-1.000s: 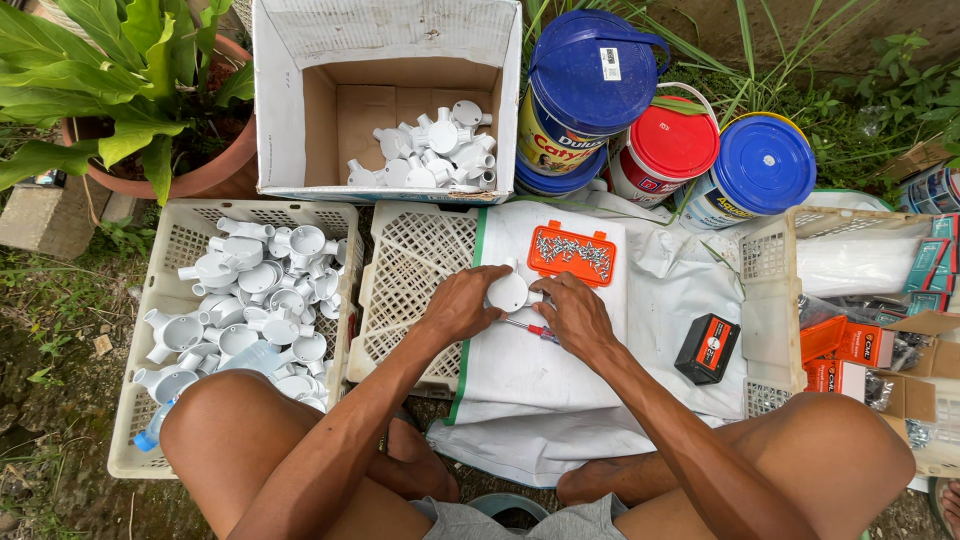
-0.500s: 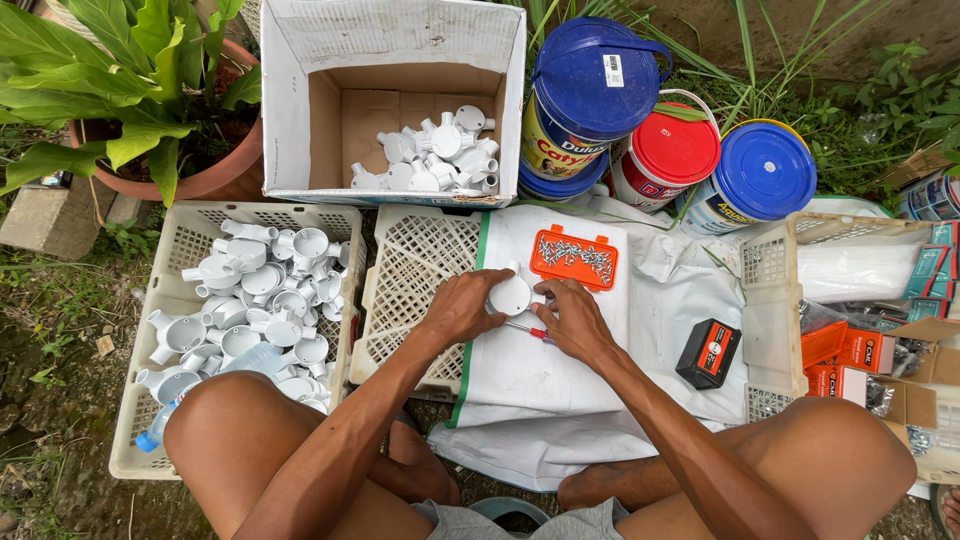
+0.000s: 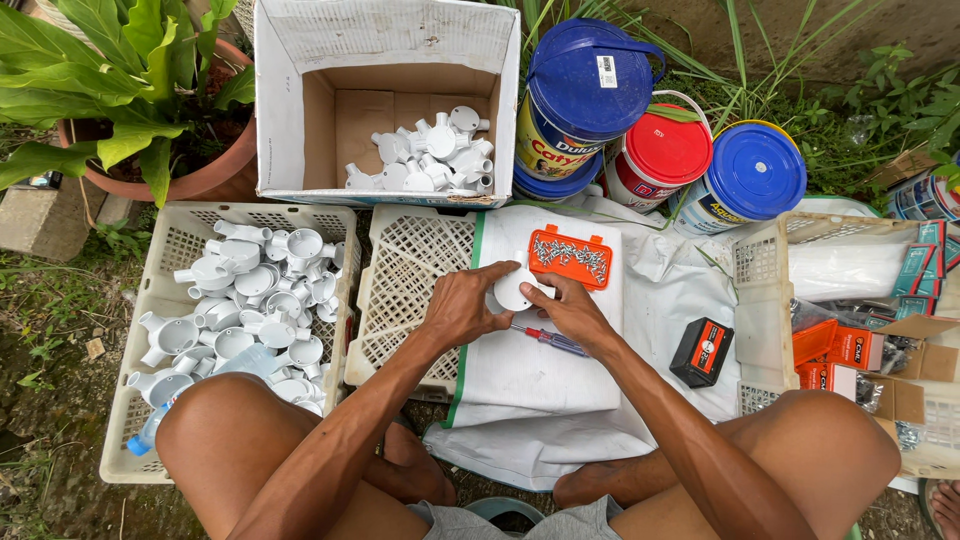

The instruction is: The person picks up white plastic electrical junction boxes and small metal screws, using a screwdriver to fasten the screws into the boxes.

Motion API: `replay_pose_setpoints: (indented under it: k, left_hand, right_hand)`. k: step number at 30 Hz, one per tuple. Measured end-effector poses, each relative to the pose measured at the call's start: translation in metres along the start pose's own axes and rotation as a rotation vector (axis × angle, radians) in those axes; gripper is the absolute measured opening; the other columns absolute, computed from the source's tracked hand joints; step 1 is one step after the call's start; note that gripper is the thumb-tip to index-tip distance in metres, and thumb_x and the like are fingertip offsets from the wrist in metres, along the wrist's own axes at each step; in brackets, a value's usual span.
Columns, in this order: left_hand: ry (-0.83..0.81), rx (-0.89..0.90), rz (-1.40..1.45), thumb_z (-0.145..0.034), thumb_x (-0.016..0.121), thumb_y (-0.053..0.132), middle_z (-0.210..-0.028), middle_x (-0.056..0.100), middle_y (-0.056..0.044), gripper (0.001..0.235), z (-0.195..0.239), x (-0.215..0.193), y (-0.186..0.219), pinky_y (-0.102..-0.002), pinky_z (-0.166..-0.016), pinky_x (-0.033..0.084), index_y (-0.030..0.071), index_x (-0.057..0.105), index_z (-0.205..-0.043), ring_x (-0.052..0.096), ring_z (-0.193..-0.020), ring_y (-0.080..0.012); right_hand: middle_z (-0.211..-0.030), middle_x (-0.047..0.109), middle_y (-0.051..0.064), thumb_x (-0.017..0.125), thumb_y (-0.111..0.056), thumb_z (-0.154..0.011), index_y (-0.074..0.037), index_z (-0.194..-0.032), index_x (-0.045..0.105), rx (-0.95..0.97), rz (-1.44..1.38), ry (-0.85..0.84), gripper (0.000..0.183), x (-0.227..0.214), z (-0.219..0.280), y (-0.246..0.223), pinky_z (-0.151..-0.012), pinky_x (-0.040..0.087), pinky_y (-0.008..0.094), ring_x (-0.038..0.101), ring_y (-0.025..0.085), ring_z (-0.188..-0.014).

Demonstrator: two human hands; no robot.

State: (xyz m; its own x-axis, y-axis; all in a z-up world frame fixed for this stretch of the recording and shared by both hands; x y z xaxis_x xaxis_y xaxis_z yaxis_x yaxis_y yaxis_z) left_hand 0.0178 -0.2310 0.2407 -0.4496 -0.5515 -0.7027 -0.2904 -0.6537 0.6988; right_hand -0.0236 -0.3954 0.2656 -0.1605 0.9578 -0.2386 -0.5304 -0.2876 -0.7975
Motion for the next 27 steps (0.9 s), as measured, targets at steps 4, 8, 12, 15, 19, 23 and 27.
replay_pose_setpoints:
  k: [4, 8, 12, 15, 19, 23, 27]
  left_hand:
    - [0.024, 0.018, 0.016, -0.069, 0.075, 0.025, -0.127, 0.064, -0.010, 0.066, 0.001, 0.005, 0.000, -0.049, -0.093, 0.052, 0.015, 0.058, -0.132, 0.064, -0.110, -0.0360]
    - [-0.024, -0.002, 0.002, -0.071, 0.074, 0.024, -0.126, 0.064, -0.010, 0.066, 0.003, 0.005, 0.007, -0.047, -0.092, 0.052, 0.015, 0.057, -0.134, 0.064, -0.109, -0.0347]
    - [-0.072, -0.009, -0.025, -0.073, 0.073, 0.024, -0.129, 0.062, -0.012, 0.071, 0.004, 0.000, 0.017, -0.051, -0.093, 0.051, 0.015, 0.050, -0.140, 0.062, -0.112, -0.0362]
    - [-0.118, -0.023, -0.075, -0.071, 0.075, 0.030, -0.134, 0.058, -0.011, 0.079, 0.006, -0.008, 0.025, -0.052, -0.096, 0.049, 0.017, 0.045, -0.144, 0.060, -0.117, -0.0349]
    - [-0.287, -0.129, -0.228, -0.078, 0.074, 0.039, -0.151, 0.036, -0.021, 0.081, 0.025, -0.079, 0.059, -0.060, -0.101, 0.043, 0.011, 0.039, -0.146, 0.049, -0.128, -0.0413]
    - [0.101, -0.324, 0.068, -0.093, 0.055, 0.017, -0.126, 0.062, -0.015, 0.040, 0.067, -0.187, 0.018, -0.047, -0.098, 0.044, 0.007, 0.055, -0.132, 0.059, -0.116, -0.0304]
    - [0.472, -0.563, -0.151, -0.088, 0.041, -0.005, -0.122, 0.063, -0.025, 0.039, 0.143, -0.221, -0.146, -0.060, -0.095, 0.046, -0.007, 0.060, -0.122, 0.061, -0.107, -0.0405]
  right_hand:
    - [-0.108, 0.060, 0.022, 0.065, -0.036, -0.092, 0.010, -0.133, 0.050, -0.009, -0.091, -0.013, 0.063, -0.001, -0.012, 0.019, -0.086, 0.052, 0.029, 0.061, 0.021, -0.097]
    - [-0.101, 0.064, 0.020, 0.068, -0.035, -0.091, 0.008, -0.132, 0.053, 0.006, -0.088, -0.004, 0.061, -0.004, -0.017, 0.028, -0.083, 0.052, 0.028, 0.062, 0.018, -0.090]
    - [-0.098, 0.064, 0.018, 0.068, -0.037, -0.091, 0.007, -0.133, 0.053, 0.022, -0.063, -0.006, 0.062, -0.009, -0.020, 0.034, -0.083, 0.051, 0.028, 0.060, 0.016, -0.088]
    - [-0.100, 0.066, 0.023, 0.068, -0.037, -0.091, 0.010, -0.134, 0.049, 0.013, -0.104, -0.006, 0.067, -0.008, -0.017, 0.028, -0.086, 0.051, 0.029, 0.063, 0.020, -0.091]
    - [-0.097, 0.067, 0.019, 0.069, -0.034, -0.090, 0.007, -0.131, 0.055, 0.001, -0.163, -0.006, 0.059, -0.020, -0.027, 0.044, -0.085, 0.053, 0.028, 0.065, 0.019, -0.089]
    - [-0.105, 0.067, 0.013, 0.064, -0.035, -0.087, 0.002, -0.130, 0.058, 0.068, -0.187, 0.000, 0.058, -0.028, -0.024, 0.044, -0.086, 0.051, 0.026, 0.062, 0.017, -0.092]
    - [-0.108, 0.068, 0.008, 0.062, -0.039, -0.082, -0.003, -0.133, 0.059, 0.131, -0.189, 0.012, 0.062, -0.032, -0.022, 0.045, -0.085, 0.047, 0.024, 0.059, 0.016, -0.088]
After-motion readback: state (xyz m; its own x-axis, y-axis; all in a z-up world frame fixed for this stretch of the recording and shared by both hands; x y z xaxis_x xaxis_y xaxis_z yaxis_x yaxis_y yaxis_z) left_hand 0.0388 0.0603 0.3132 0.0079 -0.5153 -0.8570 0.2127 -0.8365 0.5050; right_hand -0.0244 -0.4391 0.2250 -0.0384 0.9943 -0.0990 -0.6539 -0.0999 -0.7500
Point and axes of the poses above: each hand's wrist, its own z-axis away from the middle knuckle, its own x-axis out of the palm, y = z × x, the point moved 3 cm from there along -z, towards the middle knuckle
